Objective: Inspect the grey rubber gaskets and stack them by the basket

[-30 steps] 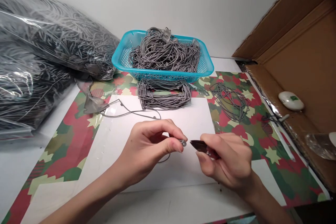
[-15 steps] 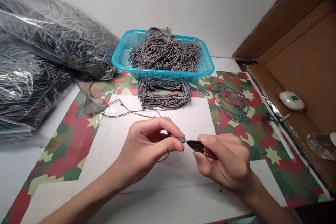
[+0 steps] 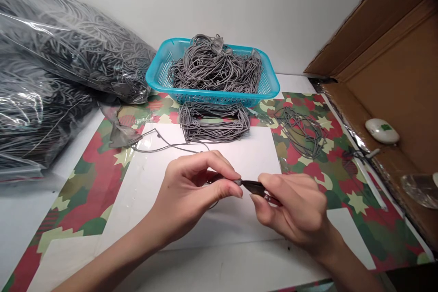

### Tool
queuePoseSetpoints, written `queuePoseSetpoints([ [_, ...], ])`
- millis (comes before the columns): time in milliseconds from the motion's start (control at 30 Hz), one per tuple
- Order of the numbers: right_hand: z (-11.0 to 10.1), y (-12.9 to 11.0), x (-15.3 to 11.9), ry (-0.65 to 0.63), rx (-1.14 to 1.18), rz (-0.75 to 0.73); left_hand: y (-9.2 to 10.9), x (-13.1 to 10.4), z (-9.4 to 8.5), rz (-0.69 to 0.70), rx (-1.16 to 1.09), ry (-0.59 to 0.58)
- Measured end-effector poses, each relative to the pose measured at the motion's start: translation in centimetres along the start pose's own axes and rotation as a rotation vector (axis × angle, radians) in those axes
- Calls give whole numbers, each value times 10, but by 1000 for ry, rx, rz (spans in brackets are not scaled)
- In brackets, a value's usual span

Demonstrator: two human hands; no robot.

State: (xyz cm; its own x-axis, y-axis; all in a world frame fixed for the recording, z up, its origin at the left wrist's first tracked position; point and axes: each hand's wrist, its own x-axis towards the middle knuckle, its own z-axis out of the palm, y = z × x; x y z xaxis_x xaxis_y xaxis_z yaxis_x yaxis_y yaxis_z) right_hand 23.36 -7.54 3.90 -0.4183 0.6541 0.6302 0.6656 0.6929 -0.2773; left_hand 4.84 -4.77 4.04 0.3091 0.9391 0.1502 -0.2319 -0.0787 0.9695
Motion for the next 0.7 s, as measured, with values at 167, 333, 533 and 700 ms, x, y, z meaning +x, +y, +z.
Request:
queuePoseSetpoints([
  [167,-1,0,0,-12,-26,-3,1,1,0,12,31,13],
  [333,-2,0,-1,-16,-28,0,1,2,1,10,40,23],
  [533,-2,0,-1,-23,-24,1,1,2,0,-1,55,22],
  [700,-1,1,-1,-19,-26,-3,2,1,0,-20,60,32],
])
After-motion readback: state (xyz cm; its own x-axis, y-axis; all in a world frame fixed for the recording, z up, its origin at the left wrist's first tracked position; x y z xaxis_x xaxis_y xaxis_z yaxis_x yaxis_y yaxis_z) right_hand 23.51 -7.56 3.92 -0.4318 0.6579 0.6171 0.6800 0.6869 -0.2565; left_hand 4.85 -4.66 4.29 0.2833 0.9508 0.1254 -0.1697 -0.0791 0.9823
